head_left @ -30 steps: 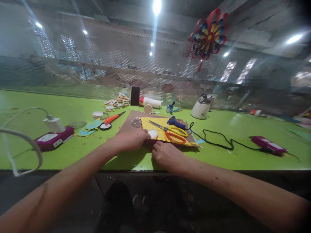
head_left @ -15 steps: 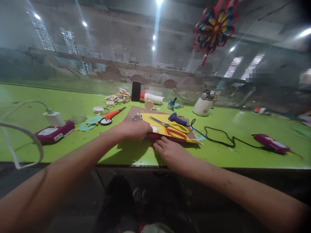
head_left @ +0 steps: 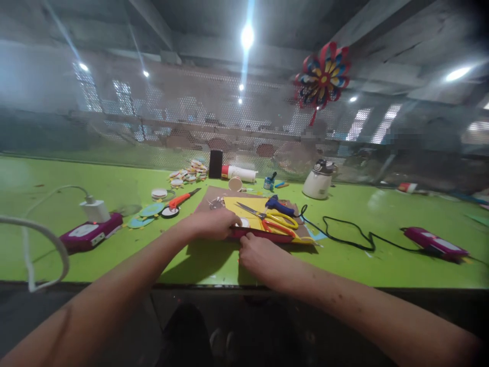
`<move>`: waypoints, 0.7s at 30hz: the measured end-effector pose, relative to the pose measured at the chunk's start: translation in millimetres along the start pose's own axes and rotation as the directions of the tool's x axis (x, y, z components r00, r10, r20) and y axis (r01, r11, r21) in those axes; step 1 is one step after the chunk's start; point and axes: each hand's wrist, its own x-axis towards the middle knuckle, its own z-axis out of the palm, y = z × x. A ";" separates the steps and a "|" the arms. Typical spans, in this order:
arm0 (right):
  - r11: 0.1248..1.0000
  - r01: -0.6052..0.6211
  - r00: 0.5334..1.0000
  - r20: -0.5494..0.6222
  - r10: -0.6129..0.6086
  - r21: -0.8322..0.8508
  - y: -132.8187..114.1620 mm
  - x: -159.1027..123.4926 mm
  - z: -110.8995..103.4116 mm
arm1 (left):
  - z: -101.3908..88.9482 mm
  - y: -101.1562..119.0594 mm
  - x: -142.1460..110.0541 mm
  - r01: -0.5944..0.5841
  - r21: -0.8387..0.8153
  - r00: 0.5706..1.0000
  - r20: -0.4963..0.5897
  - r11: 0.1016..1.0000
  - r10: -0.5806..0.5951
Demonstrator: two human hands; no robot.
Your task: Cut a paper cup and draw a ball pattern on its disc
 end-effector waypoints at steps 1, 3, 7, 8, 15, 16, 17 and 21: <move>1.000 0.001 1.000 0.004 -0.001 -0.011 -0.7 1.5 -0.5 | -0.6 0.1 -0.6 0.004 0.003 1.000 -0.003 1.000 -0.004; 1.000 -0.001 1.000 0.006 0.002 -0.030 -1.9 3.9 -1.5 | -0.4 -0.5 -0.9 0.015 0.009 1.000 -0.008 1.000 -0.015; 0.999 0.002 1.000 0.003 -0.002 -0.040 -3.0 5.1 -1.7 | 3.0 -2.6 0.5 0.007 0.003 1.000 -0.007 1.000 -0.007; 0.999 0.003 1.000 -0.001 -0.003 -0.037 -2.9 4.9 -0.8 | 3.7 -2.8 0.6 0.002 0.002 1.000 -0.009 1.000 -0.002; 0.998 -0.023 0.999 -0.036 0.025 0.059 2.6 -0.5 10.5 | 2.6 -3.2 0.0 -0.010 -0.008 1.000 -0.013 1.000 0.010; 0.996 -0.032 0.998 -0.042 0.035 0.080 2.7 -4.1 9.0 | 2.7 -3.5 0.0 -0.014 -0.009 1.000 -0.015 1.000 0.014; 0.994 -0.044 0.998 -0.048 0.049 0.099 2.6 -8.8 5.9 | 3.2 -3.5 -0.1 -0.018 -0.009 1.000 -0.017 1.000 0.018; 0.976 -0.109 0.987 -0.096 0.128 0.187 4.6 -34.3 -16.1 | 9.5 2.6 -5.6 0.001 0.014 0.999 -0.037 1.000 0.000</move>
